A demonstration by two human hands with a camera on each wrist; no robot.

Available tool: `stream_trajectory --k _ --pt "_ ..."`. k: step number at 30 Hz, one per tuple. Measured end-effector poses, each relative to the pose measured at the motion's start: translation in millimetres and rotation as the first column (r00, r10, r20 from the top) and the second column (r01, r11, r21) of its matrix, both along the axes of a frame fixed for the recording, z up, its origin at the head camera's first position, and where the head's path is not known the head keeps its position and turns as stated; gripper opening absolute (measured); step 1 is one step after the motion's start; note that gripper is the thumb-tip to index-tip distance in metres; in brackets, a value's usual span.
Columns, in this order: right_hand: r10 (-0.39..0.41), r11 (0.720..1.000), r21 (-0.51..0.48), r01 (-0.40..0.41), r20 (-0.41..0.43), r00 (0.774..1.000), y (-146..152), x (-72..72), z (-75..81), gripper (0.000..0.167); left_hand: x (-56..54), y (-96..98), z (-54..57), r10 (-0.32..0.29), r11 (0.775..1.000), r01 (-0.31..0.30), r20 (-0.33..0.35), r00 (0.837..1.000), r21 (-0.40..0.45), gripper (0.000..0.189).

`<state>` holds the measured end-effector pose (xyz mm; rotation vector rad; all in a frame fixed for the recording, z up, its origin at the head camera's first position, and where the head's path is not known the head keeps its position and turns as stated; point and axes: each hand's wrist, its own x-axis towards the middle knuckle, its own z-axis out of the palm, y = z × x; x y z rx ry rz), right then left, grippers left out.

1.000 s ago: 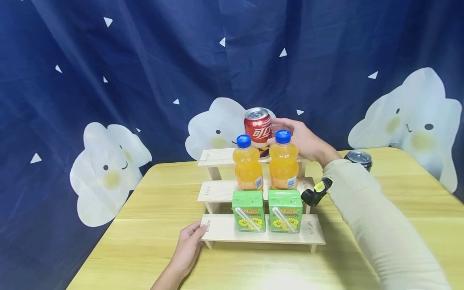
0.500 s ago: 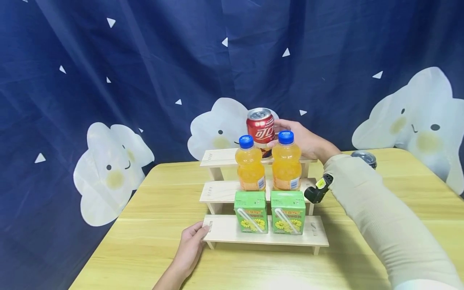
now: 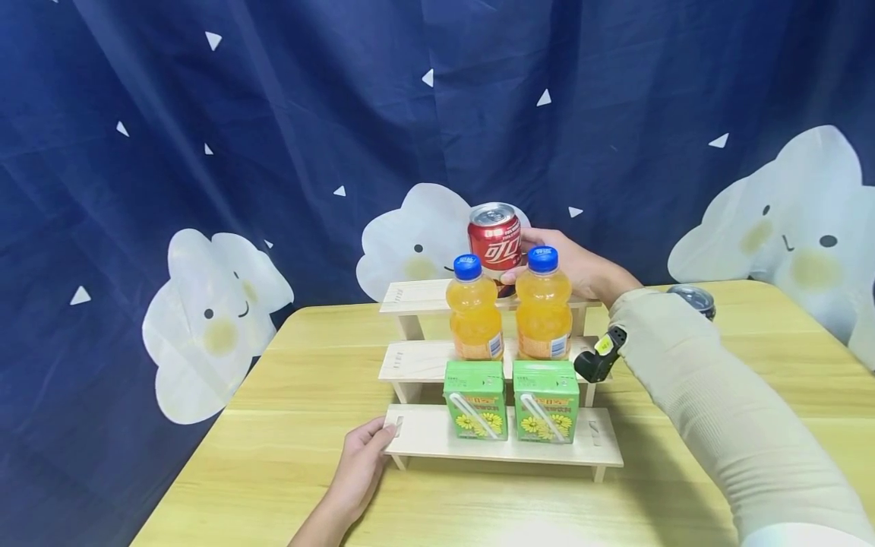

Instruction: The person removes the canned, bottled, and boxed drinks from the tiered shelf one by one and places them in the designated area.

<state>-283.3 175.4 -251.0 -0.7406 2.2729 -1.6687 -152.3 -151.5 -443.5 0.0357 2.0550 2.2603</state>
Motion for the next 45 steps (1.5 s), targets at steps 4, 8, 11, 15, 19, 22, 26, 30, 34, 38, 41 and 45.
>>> stream_trajectory --k 4,8,11,15,19,22,26,30,34,38,41,45 --pt "-0.007 1.0 0.013 0.007 -0.016 1.0 1 2.2 0.0 0.065 -0.6 0.0 -0.3 -0.002 1.0 0.002 0.003 1.0 -0.001 0.042" --pt "-0.011 1.0 0.018 0.012 -0.043 0.999 1 3.1 -1.0 0.063 -1.5 -0.4 -0.1 0.002 1.0 -0.002 -0.002 1.0 -0.008 0.042" --pt "-0.012 1.0 0.014 0.013 -0.052 0.999 1 3.2 -1.1 0.062 -1.9 -0.4 -0.1 0.003 1.0 -0.003 -0.003 1.0 -0.01 0.042" --pt "-0.013 1.0 0.011 0.013 -0.049 0.999 1 4.0 -0.9 0.062 -1.4 0.0 -0.5 -0.001 1.0 0.001 -0.001 1.0 -0.005 0.041" --pt "-0.028 1.0 0.012 0.029 -0.06 0.998 1 4.4 -1.7 0.061 -1.3 0.4 -1.0 -0.002 1.0 0.002 0.002 1.0 -0.003 0.041" --pt "-0.04 0.999 0.009 0.041 -0.071 0.997 1 4.4 -1.9 0.059 -1.5 0.1 -1.0 0.0 1.0 0.0 0.001 1.0 -0.009 0.041" --pt "-0.052 0.999 0.001 0.053 -0.084 0.995 1 4.2 -2.6 0.06 -2.2 -0.4 -0.5 0.001 1.0 -0.001 0.002 1.0 -0.005 0.041" --pt "-0.065 0.998 -0.008 0.065 -0.11 0.992 3 1.1 -5.9 0.059 -2.7 -0.6 -0.7 0.001 1.0 -0.001 0.005 1.0 0.0 0.04" --pt "-0.132 0.99 0.029 0.137 -0.136 0.982 6 -5.7 -12.1 0.06 -2.7 0.1 -0.9 0.005 1.0 -0.005 0.004 1.0 0.003 0.041" --pt "-0.193 0.976 0.074 0.204 -0.14 0.971 8 -14.5 -19.3 0.063 -2.5 -0.1 -0.8 0.007 1.0 -0.007 0.002 1.0 0.007 0.041" --pt "-0.222 0.967 0.093 0.237 -0.149 0.964 10 -17.2 -22.4 0.066 -2.3 -0.3 -0.6 0.006 1.0 -0.006 0.002 1.0 0.005 0.041" --pt "-0.249 0.957 0.105 0.27 -0.18 0.952 13 -15.7 -23.8 0.067 -2.4 0.2 -0.5 0.005 1.0 -0.005 0.0 1.0 0.01 0.041"
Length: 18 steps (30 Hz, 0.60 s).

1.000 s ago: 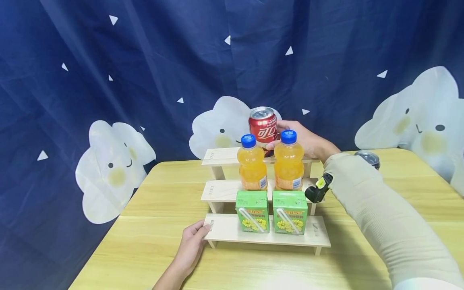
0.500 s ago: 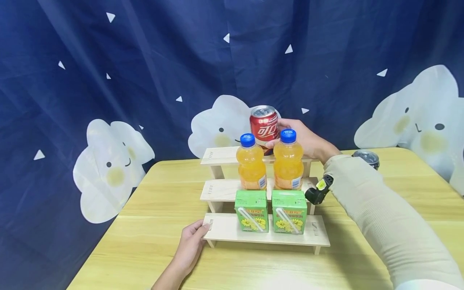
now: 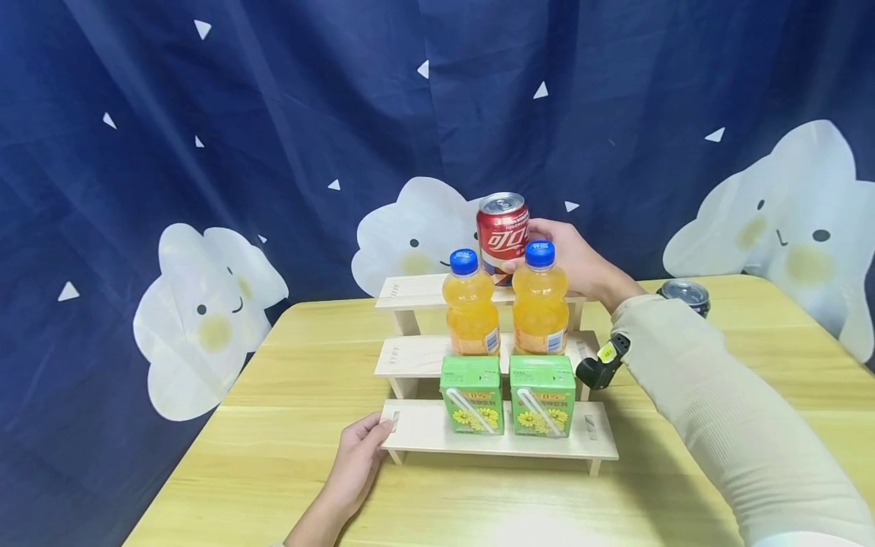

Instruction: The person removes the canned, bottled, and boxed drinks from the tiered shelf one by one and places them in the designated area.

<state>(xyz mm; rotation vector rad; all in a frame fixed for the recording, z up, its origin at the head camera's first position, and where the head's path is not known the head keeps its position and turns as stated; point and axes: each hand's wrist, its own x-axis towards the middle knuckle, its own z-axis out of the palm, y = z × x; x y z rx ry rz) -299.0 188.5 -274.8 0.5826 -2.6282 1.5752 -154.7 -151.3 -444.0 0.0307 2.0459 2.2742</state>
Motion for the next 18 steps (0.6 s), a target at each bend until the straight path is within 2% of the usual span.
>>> stream_trajectory --k 8,18 --pt "-0.055 0.998 0.04 0.058 -0.072 0.996 5 3.7 -0.1 0.07 -0.1 0.3 0.3 -0.001 1.0 0.001 -0.002 1.0 0.003 0.041" --pt "-0.136 0.988 0.057 0.141 -0.085 0.987 16 9.0 0.4 0.077 0.2 0.7 0.2 0.007 1.0 -0.007 -0.002 1.0 -0.004 0.04"
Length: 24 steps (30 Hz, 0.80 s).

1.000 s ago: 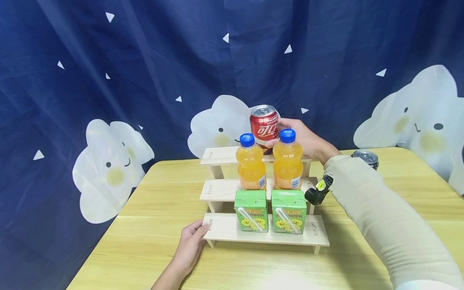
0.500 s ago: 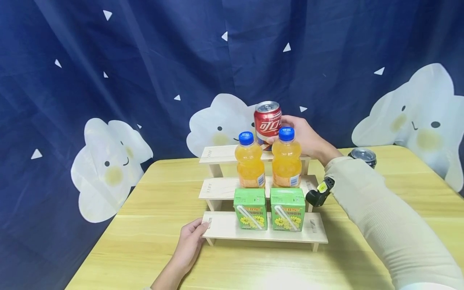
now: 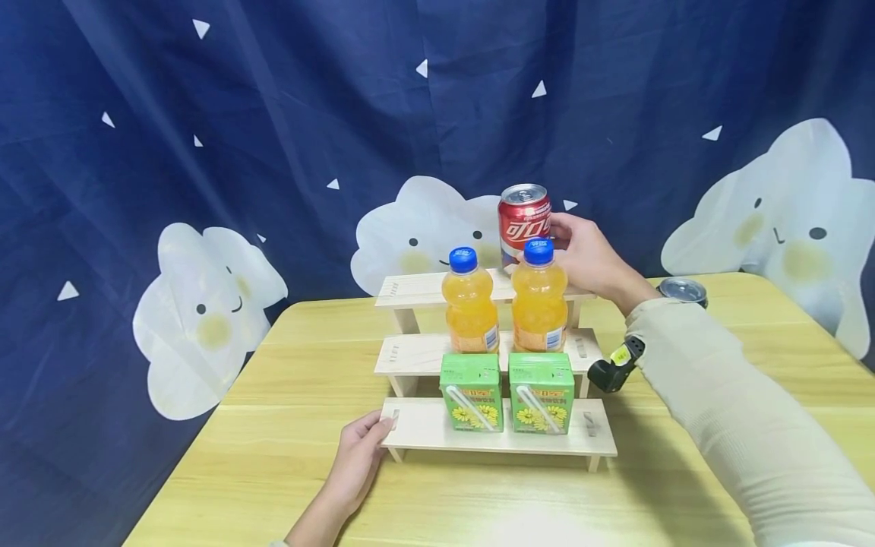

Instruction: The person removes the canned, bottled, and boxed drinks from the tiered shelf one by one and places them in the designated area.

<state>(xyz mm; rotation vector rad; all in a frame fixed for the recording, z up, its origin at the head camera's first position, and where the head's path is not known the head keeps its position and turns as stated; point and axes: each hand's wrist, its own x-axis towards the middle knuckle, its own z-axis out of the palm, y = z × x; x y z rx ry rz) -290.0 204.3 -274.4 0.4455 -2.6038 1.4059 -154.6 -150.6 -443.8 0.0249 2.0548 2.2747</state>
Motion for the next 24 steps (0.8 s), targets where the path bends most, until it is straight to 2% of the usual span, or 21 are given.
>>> stream_trajectory --k 8,15,24 --pt "-0.056 0.998 0.018 0.056 -0.007 0.998 8 3.6 -1.3 0.076 0.1 -0.2 1.0 -0.005 1.0 0.005 -0.001 1.0 -0.003 0.04" --pt "-0.104 0.994 0.036 0.105 -0.034 0.994 15 5.1 -2.5 0.068 0.1 0.0 1.7 -0.004 1.0 0.004 -0.001 1.0 -0.007 0.041" --pt "-0.141 0.989 0.047 0.144 -0.051 0.989 25 6.9 -3.6 0.072 0.2 0.0 0.9 0.005 1.0 -0.005 0.005 1.0 -0.005 0.04"
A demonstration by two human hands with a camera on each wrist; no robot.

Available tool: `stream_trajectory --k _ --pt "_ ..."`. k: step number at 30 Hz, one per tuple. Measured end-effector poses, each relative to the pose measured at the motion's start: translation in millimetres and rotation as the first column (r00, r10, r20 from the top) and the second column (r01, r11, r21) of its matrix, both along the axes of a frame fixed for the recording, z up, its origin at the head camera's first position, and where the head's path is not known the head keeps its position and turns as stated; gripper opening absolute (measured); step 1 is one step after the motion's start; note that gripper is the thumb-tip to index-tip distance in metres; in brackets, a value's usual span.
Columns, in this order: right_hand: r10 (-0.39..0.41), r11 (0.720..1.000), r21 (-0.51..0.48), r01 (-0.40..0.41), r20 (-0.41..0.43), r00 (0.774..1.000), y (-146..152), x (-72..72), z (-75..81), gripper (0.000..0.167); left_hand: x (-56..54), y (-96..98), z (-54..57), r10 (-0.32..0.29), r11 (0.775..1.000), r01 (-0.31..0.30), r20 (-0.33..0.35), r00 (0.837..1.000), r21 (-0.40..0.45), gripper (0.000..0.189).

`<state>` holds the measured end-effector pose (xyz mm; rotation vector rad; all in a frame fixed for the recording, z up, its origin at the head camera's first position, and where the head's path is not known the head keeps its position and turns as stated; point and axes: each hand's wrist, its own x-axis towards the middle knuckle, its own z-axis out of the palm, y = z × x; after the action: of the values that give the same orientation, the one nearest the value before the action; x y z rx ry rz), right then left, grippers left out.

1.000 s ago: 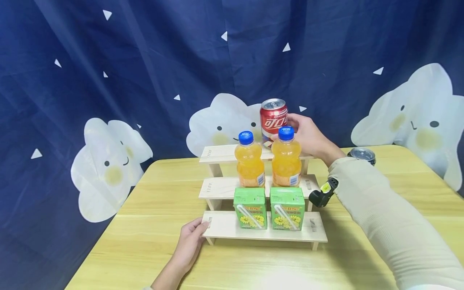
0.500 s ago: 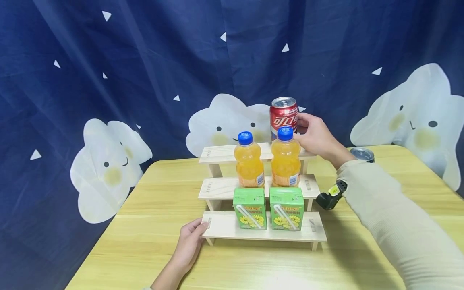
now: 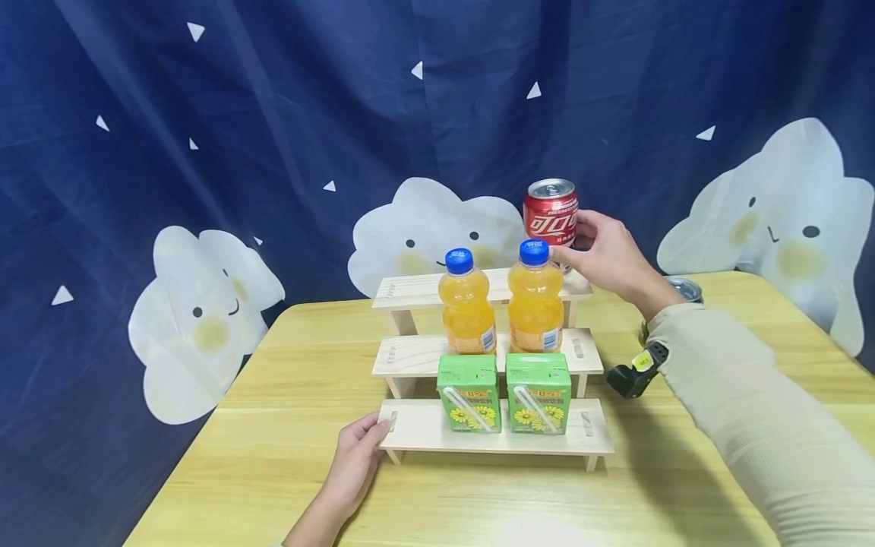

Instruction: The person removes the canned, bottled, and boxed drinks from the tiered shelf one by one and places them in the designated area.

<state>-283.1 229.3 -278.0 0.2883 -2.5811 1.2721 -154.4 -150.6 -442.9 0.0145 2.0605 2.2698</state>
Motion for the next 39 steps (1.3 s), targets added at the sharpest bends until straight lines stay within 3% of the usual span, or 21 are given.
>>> stream_trajectory --k 14,26,39 --pt "-0.094 0.995 0.015 0.094 0.012 0.995 18 6.2 0.5 0.079 0.2 -0.6 0.4 -0.008 1.0 0.008 -0.012 1.0 0.003 0.042" --pt "-0.122 0.993 -0.007 0.122 -0.018 0.992 35 15.0 -5.0 0.074 0.7 -0.1 1.4 -0.015 1.0 0.015 -0.009 1.0 -0.005 0.041" --pt "-0.247 0.968 -0.03 0.248 0.037 0.968 55 22.9 -8.6 0.083 0.6 -0.3 0.4 -0.014 1.0 0.014 -0.005 1.0 -0.006 0.041"
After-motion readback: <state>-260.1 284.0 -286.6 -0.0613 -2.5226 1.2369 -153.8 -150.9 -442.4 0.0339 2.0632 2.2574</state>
